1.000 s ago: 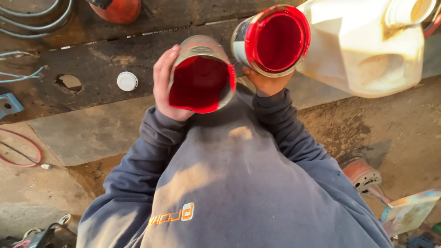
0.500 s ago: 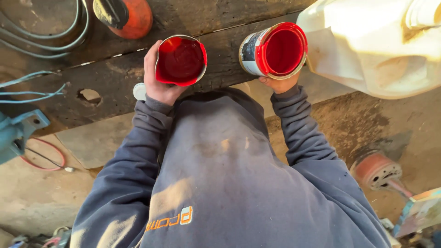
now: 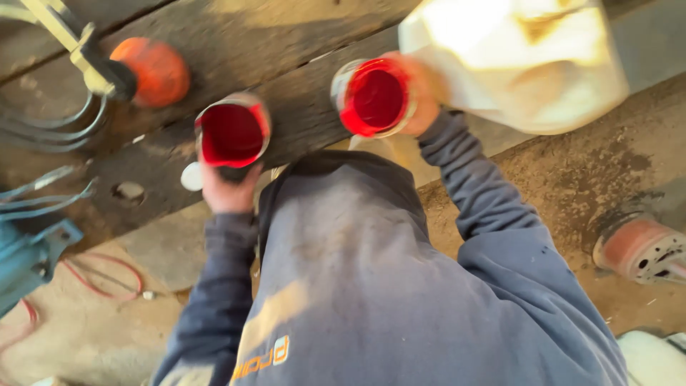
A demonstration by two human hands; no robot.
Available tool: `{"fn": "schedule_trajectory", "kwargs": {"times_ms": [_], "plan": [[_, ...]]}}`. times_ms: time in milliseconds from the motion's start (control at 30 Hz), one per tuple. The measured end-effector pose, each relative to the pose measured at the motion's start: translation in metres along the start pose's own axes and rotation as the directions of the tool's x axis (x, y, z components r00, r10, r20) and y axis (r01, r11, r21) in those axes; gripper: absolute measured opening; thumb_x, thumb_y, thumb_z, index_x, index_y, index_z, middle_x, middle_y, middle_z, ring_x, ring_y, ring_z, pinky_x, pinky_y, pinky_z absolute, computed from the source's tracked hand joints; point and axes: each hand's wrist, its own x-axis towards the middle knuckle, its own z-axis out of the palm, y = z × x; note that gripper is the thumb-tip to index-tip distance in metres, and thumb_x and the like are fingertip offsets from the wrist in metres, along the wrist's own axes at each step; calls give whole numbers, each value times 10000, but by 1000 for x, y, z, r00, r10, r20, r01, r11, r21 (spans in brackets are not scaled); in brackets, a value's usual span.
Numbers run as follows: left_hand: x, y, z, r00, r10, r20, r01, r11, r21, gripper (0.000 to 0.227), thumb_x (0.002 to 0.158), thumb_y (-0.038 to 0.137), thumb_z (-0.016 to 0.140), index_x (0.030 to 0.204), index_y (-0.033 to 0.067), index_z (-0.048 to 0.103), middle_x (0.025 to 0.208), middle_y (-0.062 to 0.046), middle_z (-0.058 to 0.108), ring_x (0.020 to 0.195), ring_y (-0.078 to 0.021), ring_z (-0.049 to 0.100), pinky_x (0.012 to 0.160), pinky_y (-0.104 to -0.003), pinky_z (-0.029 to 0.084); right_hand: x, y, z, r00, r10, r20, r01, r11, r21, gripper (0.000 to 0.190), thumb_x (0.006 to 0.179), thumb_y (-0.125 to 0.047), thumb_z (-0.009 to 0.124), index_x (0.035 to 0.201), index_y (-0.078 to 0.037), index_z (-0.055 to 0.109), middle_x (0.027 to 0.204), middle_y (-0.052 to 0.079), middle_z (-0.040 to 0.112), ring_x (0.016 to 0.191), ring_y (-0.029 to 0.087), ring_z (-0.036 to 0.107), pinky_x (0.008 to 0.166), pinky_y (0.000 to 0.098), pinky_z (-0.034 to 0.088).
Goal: The person pours red paint from a larger can into a smaller metal can, then uses a screwdriver to stir the paint. They add a clear liquid from a plastic jug and continue stirring to mix the contents.
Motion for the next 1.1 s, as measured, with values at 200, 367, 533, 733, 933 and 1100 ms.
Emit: {"fn": "schedule_trajectory", "kwargs": {"times_ms": [200,367,533,733,933,1100], "plan": [[-87,-27,12,954,-298,43,299,954,-23,411,985,-45,705,1386,-33,615,1298,-142,715,1209,-198,691,1095,-331,550,16,-8,-17,893,-236,384,404,798,-448,1021,856,-365,907,1595,-13,297,1582,164,480,1500,298,461,1248,401,364],[-55,24,41,936,-213,280,203,977,62,432,943,-79,646,1370,-31,603,1252,-131,711,1191,-197,679,1052,-337,527,-7,32,-12,941,-236,242,336,726,-600,974,896,-343,864,1622,-57,282,1595,196,457,1488,341,449,1240,431,335],[2,26,85,958,-118,260,136,989,-54,698,958,-134,514,1608,20,312,1542,-158,524,1442,-252,531,1224,-399,421,-70,50,-41,957,-254,140,260,543,-798,665,962,-227,791,1531,-117,465,1419,176,592,1316,340,560,1122,420,430],[61,56,100,881,249,402,-326,936,135,833,866,-159,627,1617,60,341,1631,-144,435,1548,-299,420,1298,-395,371,-133,53,-87,957,-290,8,192,611,-768,261,900,-85,700,1159,-71,724,942,145,738,818,299,728,747,392,588],[93,43,118,689,334,643,-299,939,-169,938,886,-107,755,1661,25,244,1695,-188,375,1612,-315,346,1345,-395,285,-172,41,-104,878,-185,-441,-125,801,-585,197,1060,-84,663,1226,16,701,1027,117,751,926,123,688,881,281,572],[80,45,140,684,404,607,-445,891,-90,1137,774,48,954,1655,63,236,1615,-182,381,1523,-363,394,1286,-405,368,-188,42,-75,846,-134,-516,-259,743,-618,250,1028,-105,704,1246,18,700,1025,123,759,922,140,716,852,279,562]]}}
